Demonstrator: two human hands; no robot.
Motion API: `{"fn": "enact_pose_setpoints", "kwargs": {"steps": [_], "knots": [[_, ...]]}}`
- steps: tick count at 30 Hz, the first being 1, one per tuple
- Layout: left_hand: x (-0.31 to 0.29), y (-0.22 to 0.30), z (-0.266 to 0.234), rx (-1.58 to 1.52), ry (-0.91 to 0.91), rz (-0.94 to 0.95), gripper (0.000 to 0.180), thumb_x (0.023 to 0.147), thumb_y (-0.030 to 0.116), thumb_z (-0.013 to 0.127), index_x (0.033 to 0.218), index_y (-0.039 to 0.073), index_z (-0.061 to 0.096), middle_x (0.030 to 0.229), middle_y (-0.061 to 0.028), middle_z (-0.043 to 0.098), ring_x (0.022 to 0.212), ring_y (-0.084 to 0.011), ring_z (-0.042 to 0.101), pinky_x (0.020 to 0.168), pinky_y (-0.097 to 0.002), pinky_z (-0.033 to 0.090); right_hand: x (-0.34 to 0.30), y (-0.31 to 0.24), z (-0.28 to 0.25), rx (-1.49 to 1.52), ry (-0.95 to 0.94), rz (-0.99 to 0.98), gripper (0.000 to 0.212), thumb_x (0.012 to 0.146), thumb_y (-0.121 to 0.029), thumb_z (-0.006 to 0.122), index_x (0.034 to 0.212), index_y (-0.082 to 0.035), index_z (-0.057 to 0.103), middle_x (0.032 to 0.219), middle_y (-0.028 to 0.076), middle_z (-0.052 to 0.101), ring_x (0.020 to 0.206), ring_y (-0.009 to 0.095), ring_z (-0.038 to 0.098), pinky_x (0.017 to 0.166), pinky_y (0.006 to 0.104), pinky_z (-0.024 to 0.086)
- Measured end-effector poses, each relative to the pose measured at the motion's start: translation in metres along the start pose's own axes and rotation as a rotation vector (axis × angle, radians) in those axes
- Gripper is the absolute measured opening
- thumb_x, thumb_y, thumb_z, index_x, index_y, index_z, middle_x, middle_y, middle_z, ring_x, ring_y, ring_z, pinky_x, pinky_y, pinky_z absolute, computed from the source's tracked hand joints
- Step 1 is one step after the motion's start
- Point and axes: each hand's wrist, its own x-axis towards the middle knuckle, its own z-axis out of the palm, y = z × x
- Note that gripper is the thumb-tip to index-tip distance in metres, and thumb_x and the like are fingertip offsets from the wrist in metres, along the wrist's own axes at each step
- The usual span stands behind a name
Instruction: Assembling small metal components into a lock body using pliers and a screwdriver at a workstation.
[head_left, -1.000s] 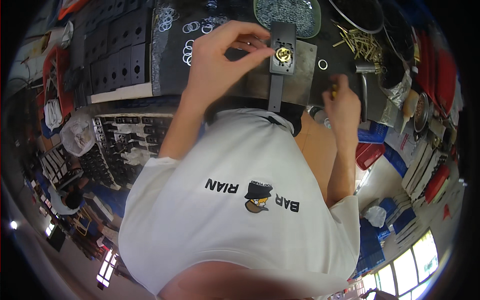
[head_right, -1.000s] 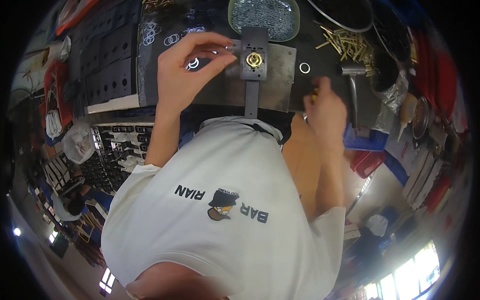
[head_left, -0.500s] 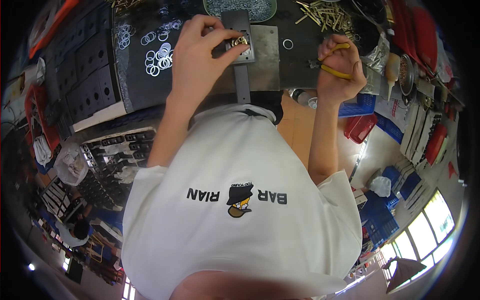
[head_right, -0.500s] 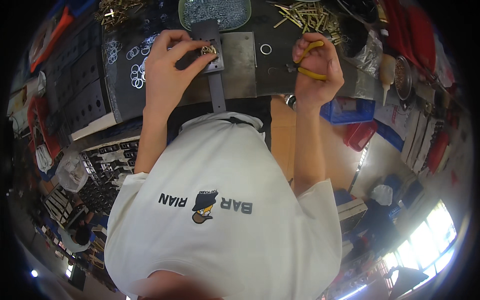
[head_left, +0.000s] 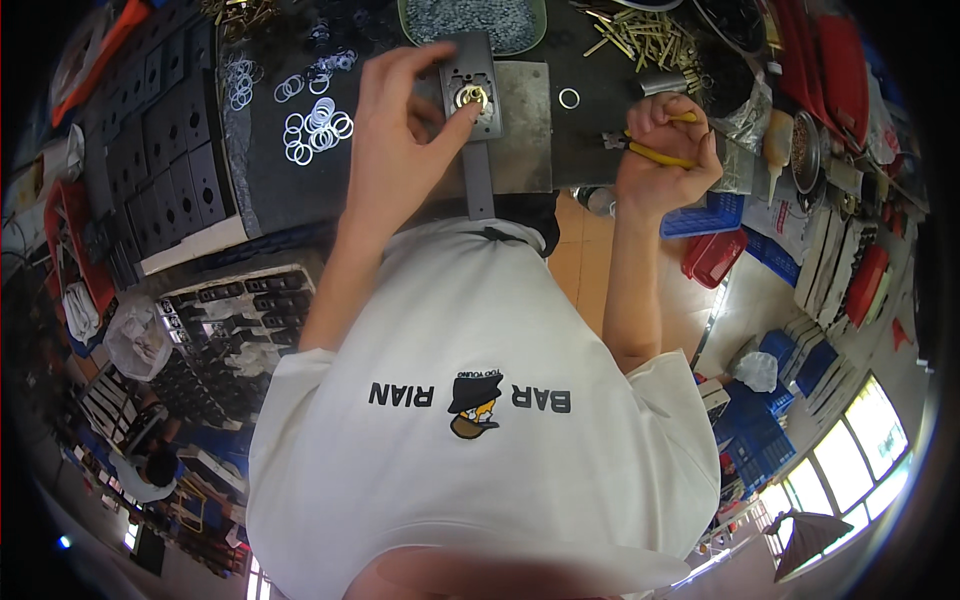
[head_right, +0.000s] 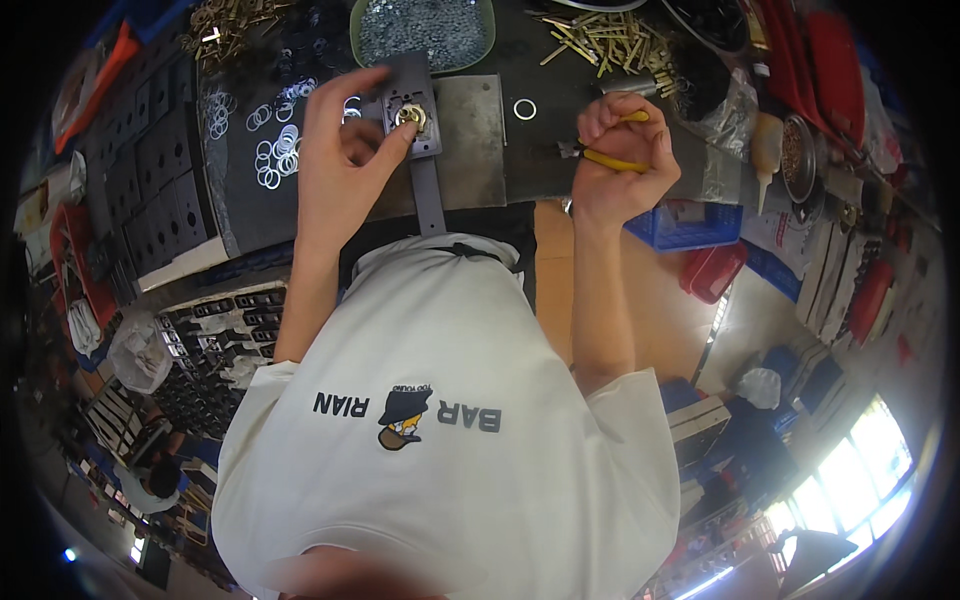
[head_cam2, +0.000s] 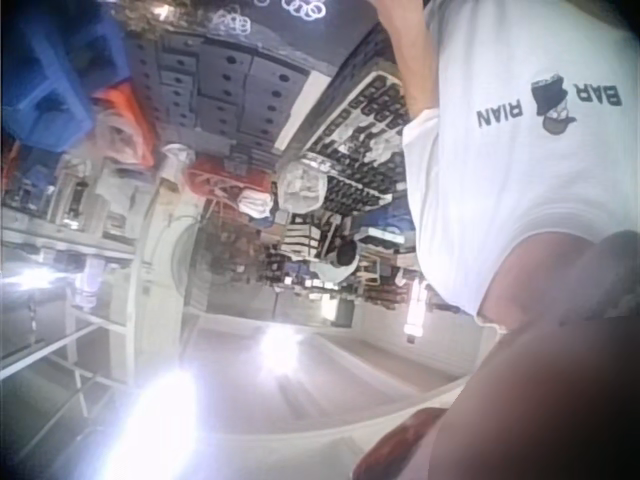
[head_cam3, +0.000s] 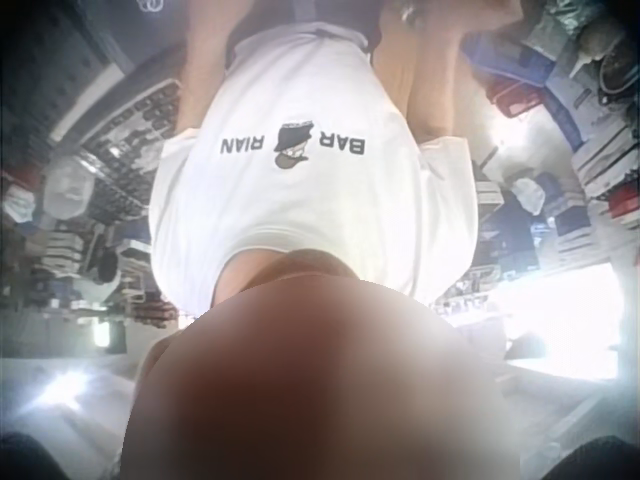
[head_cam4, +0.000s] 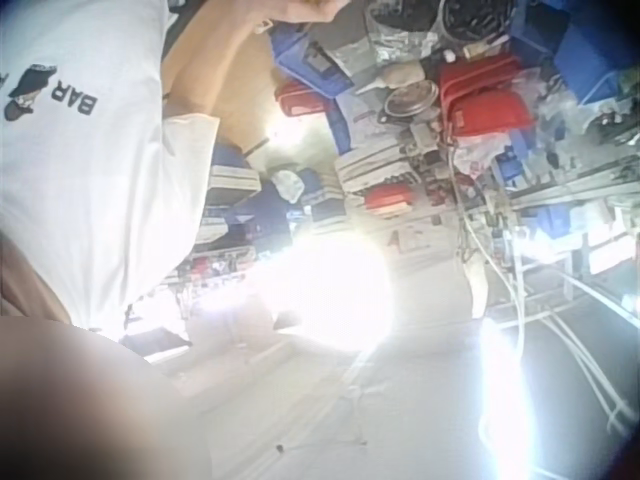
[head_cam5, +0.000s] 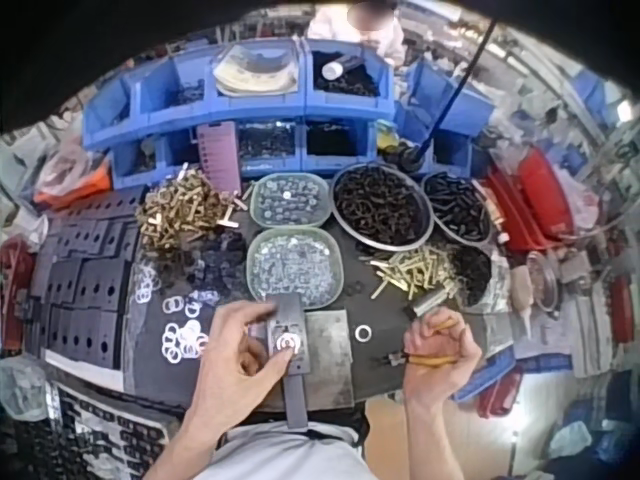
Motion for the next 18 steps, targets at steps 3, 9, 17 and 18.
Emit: {"fn": "enact_pose_setpoints", "kwargs": {"steps": [3,9,17,18], "knots": [[-0.003,0.003,0.004,-0.357,-0.104,-0.247,0.082,0.097,0.004,0.074,0.163,0.012,0.027,0.146,-0.0203,0.052,0.072,-0.0208,0.075,0.051,-0.0244,0.054,-0.001,-0.001,0.002,0.004,-0.002,-0.002,0.057,0.102,-0.044,0.043,0.116,0.007,0.063,0.096,0.013,0.055,0.085,0.023,0.048,0.075,0.0368,0.038],[-0.005,-0.006,0.014,-0.771,-0.202,-0.299,0.088,0.103,-0.002,0.057,0.169,0.017,0.002,0.154,-0.0291,0.048,0.068,-0.0302,0.077,0.048,-0.0306,0.062,-0.002,-0.004,0.007,-0.060,0.031,-0.007,0.057,0.100,-0.044,0.044,0.116,0.008,0.063,0.096,0.013,0.055,0.085,0.023,0.049,0.075,0.0371,0.039],[0.001,-0.008,0.014,-0.761,-0.243,-0.274,0.087,0.102,-0.003,0.054,0.170,0.020,0.005,0.151,-0.0306,0.052,0.065,-0.0304,0.076,0.047,-0.0306,0.062,-0.002,-0.001,-0.002,0.034,0.000,0.030,0.055,0.100,-0.044,0.044,0.117,0.004,0.065,0.099,0.013,0.056,0.087,0.024,0.050,0.075,0.0372,0.039],[0.002,-0.007,0.014,-0.753,-0.246,-0.279,0.086,0.102,-0.003,0.054,0.170,0.020,0.005,0.151,-0.0302,0.053,0.065,-0.0305,0.076,0.047,-0.0305,0.061,-0.002,-0.001,0.000,-0.021,-0.005,0.040,0.053,0.100,-0.042,0.044,0.116,0.003,0.065,0.100,0.013,0.056,0.087,0.023,0.049,0.075,0.0374,0.039]]}}
